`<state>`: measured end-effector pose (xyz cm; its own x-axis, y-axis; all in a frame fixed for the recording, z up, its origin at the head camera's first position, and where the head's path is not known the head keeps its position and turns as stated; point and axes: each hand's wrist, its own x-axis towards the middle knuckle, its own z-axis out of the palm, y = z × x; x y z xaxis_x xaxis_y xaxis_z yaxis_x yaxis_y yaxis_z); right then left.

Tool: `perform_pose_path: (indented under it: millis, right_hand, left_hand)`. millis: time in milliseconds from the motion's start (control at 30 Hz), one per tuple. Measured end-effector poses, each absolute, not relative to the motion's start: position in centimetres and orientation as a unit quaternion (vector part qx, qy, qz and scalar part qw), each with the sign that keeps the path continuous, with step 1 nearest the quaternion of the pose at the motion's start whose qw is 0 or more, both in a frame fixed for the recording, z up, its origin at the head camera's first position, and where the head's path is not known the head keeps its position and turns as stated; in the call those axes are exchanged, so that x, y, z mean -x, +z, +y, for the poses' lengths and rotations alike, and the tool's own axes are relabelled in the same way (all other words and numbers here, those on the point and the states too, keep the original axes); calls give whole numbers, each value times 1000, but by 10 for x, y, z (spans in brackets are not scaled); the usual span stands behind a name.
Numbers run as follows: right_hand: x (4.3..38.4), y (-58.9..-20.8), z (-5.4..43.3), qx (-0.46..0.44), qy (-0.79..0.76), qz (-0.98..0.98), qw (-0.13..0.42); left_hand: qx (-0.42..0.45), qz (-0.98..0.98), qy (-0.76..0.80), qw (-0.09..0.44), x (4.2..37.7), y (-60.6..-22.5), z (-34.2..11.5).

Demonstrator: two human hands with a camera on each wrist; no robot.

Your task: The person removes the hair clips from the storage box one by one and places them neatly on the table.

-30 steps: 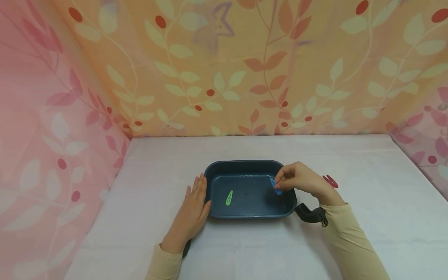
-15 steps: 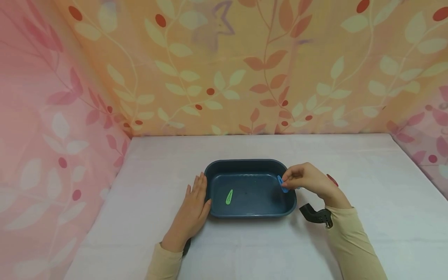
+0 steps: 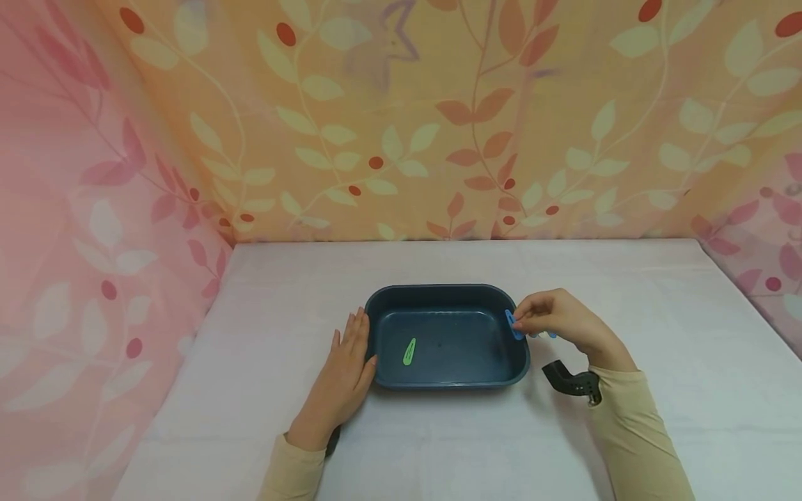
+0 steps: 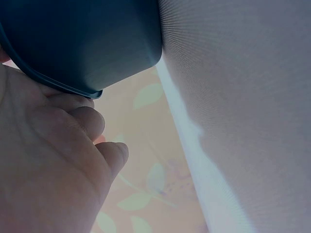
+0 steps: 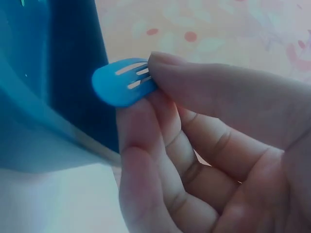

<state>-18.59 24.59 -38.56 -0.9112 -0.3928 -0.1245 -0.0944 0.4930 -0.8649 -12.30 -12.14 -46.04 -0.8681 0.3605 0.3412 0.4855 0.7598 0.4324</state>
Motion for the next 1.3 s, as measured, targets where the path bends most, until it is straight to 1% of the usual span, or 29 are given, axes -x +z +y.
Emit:
perform_pose_path:
  millis: [333, 800, 1300]
  right_hand:
    - [189, -385, 261, 138, -479, 857, 131]
    - [191, -388, 281, 112, -465, 870, 118]
    - [196, -408, 318, 41, -457, 881, 116]
  left_hand:
    - [226, -932, -256, 122, 124, -459, -122]
    - [227, -931, -261, 117, 124, -459, -122]
    - [224, -932, -262, 112, 124, -461, -121]
